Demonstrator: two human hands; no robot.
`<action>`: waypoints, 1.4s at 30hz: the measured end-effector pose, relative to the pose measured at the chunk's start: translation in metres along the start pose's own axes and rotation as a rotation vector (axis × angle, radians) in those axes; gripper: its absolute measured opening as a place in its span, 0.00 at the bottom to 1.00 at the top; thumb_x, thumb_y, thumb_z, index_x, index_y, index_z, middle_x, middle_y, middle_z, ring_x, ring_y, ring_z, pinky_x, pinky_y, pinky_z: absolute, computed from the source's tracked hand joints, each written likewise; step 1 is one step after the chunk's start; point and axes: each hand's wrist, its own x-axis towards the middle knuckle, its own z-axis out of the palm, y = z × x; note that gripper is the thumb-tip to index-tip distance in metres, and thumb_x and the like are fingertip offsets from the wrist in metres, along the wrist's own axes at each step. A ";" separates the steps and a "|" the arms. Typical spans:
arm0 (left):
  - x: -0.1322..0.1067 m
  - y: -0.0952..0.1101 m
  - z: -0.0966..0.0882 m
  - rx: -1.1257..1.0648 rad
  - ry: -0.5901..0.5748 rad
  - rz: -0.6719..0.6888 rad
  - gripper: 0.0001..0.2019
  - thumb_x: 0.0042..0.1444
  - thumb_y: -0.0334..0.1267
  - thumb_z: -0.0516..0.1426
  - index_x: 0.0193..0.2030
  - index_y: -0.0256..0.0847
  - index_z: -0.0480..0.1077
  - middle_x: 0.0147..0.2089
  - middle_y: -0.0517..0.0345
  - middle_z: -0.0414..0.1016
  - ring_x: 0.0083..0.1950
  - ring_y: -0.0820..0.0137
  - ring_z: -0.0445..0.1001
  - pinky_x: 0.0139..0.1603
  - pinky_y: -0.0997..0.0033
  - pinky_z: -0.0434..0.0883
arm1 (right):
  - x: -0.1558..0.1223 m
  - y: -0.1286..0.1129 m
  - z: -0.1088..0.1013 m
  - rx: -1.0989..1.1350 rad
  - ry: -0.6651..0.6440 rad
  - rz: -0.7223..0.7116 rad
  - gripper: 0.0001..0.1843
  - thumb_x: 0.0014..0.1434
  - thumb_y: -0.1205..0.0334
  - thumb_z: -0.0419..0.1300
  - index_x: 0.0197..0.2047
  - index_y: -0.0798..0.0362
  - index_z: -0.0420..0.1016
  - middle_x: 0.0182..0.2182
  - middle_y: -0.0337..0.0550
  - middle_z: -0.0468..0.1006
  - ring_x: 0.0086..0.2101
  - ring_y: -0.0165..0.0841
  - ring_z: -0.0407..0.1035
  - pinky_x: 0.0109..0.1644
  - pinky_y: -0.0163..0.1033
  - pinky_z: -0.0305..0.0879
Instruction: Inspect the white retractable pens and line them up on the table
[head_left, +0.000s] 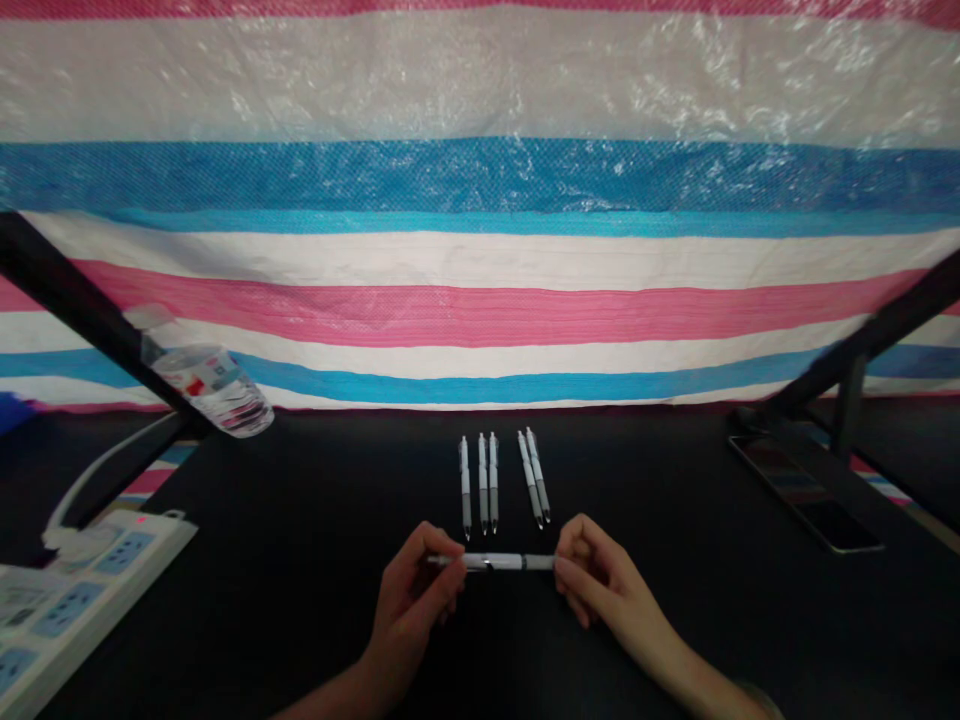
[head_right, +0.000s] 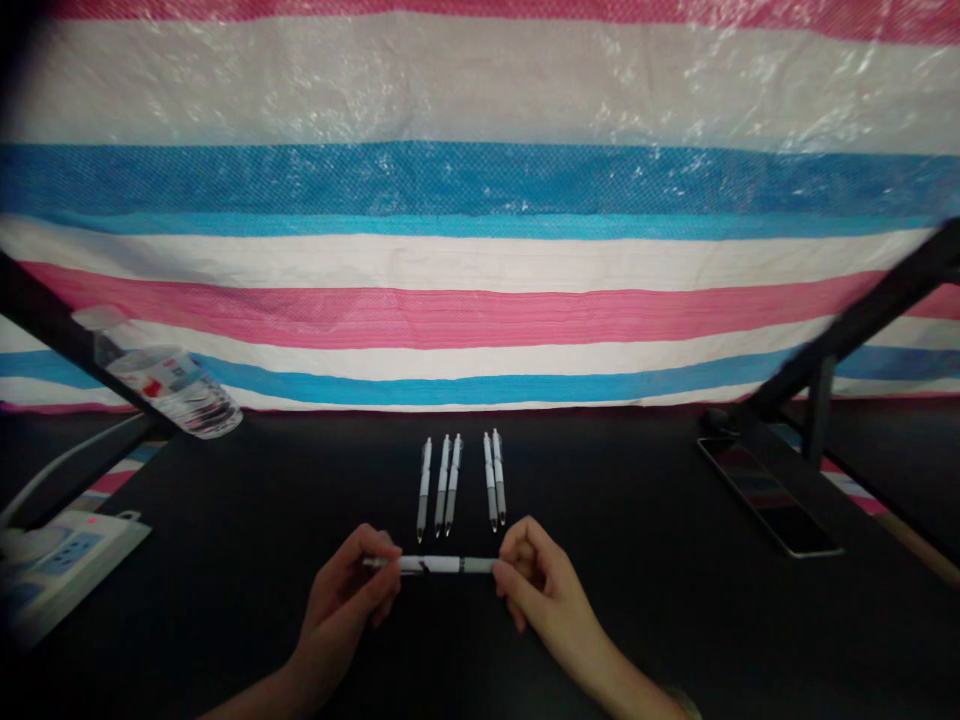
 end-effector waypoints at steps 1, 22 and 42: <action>0.000 0.000 0.000 -0.003 0.007 0.000 0.15 0.58 0.50 0.63 0.35 0.40 0.71 0.27 0.63 0.68 0.22 0.77 0.65 0.20 0.79 0.62 | 0.000 0.000 0.000 -0.004 -0.004 0.006 0.25 0.59 0.37 0.61 0.33 0.53 0.67 0.24 0.35 0.73 0.14 0.19 0.55 0.17 0.28 0.43; 0.000 -0.004 -0.002 -0.017 0.008 0.024 0.13 0.59 0.48 0.62 0.35 0.39 0.71 0.28 0.62 0.67 0.23 0.76 0.65 0.20 0.79 0.62 | -0.001 0.004 0.002 0.025 -0.036 0.099 0.31 0.62 0.33 0.54 0.25 0.54 0.65 0.16 0.35 0.69 0.12 0.20 0.57 0.15 0.28 0.41; 0.002 -0.005 -0.009 -0.048 0.161 0.097 0.09 0.60 0.43 0.61 0.36 0.40 0.72 0.26 0.64 0.64 0.24 0.75 0.62 0.24 0.76 0.61 | -0.003 0.000 -0.003 0.380 0.207 0.008 0.16 0.54 0.53 0.68 0.32 0.52 0.67 0.20 0.36 0.75 0.15 0.25 0.65 0.17 0.27 0.52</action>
